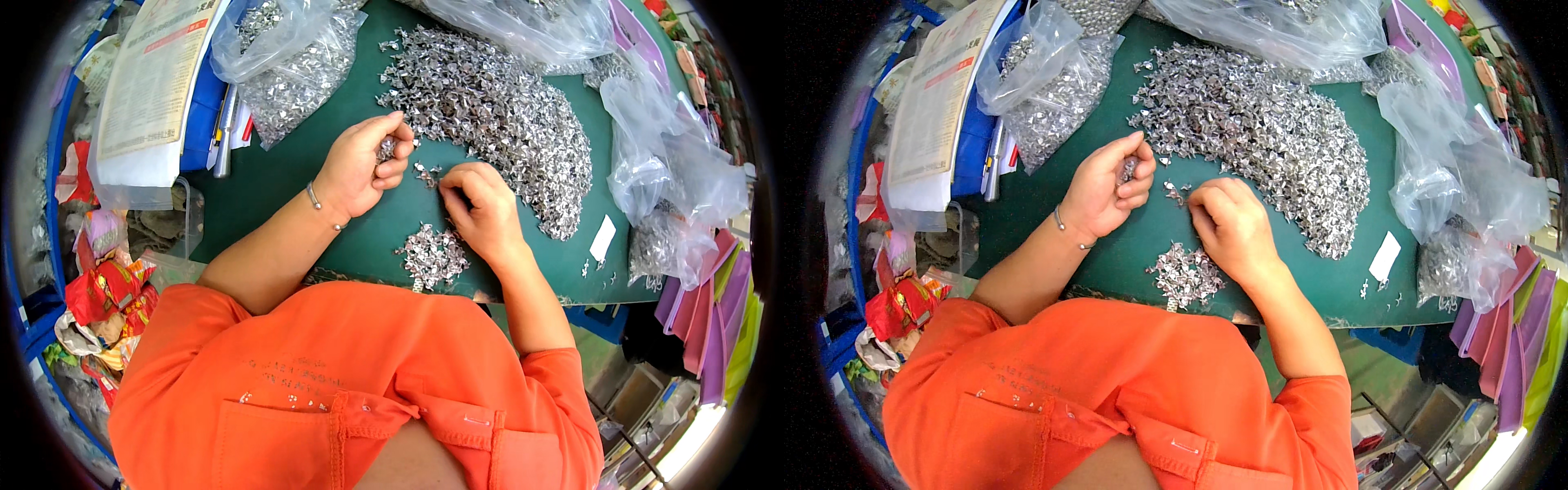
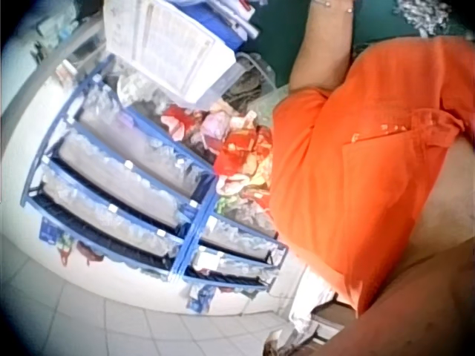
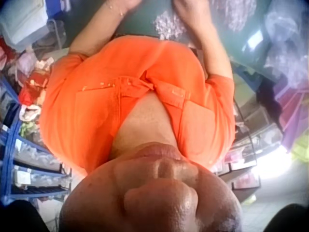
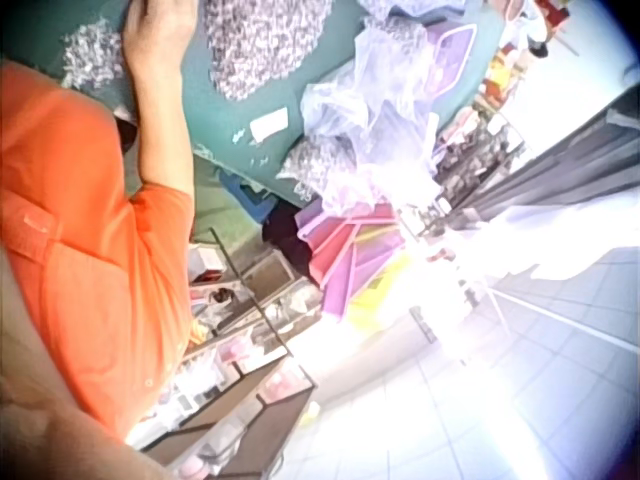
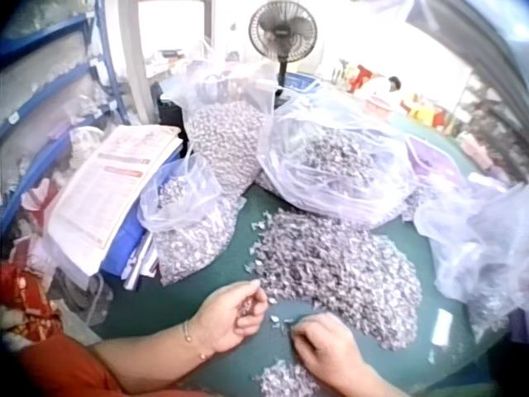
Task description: The person sorts small silver metal pieces on a green table, picking them up one by one and placing them into a small pile. The person occasionally transfers a handful of pieces into a clear plastic bag.
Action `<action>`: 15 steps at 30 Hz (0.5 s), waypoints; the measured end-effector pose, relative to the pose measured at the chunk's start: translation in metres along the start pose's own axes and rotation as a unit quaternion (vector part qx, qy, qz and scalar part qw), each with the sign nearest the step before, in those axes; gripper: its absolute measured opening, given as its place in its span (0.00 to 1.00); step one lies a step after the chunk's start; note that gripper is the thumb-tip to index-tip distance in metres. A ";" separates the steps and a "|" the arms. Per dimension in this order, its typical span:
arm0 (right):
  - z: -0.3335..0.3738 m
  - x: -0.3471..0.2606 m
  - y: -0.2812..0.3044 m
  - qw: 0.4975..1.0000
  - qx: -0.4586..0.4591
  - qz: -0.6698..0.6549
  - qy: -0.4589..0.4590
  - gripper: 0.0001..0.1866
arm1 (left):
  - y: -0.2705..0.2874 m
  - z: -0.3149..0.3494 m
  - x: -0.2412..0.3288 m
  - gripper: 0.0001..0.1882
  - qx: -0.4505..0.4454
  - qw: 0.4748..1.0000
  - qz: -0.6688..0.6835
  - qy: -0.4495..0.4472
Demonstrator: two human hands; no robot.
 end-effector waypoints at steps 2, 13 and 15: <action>-0.001 0.000 0.008 1.000 0.011 0.019 -0.013 0.08 | 0.002 0.000 0.001 0.16 0.001 1.000 -0.003 -0.001; 0.014 0.009 0.029 0.996 0.042 -0.022 -0.073 0.07 | 0.002 -0.001 0.001 0.16 -0.009 1.000 -0.009 -0.007; 0.012 0.003 0.018 0.997 0.010 -0.025 -0.070 0.08 | 0.002 -0.001 0.000 0.16 -0.005 1.000 -0.007 -0.005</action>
Point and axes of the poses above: each hand's wrist, its own z-axis away from the middle knuckle, its own y-axis out of the back of the hand, x = y × z, the point moved 4 cm from there along -z, towards the middle knuckle, and after that the axes turned 7 degrees about -z, right-handed, at the moved point
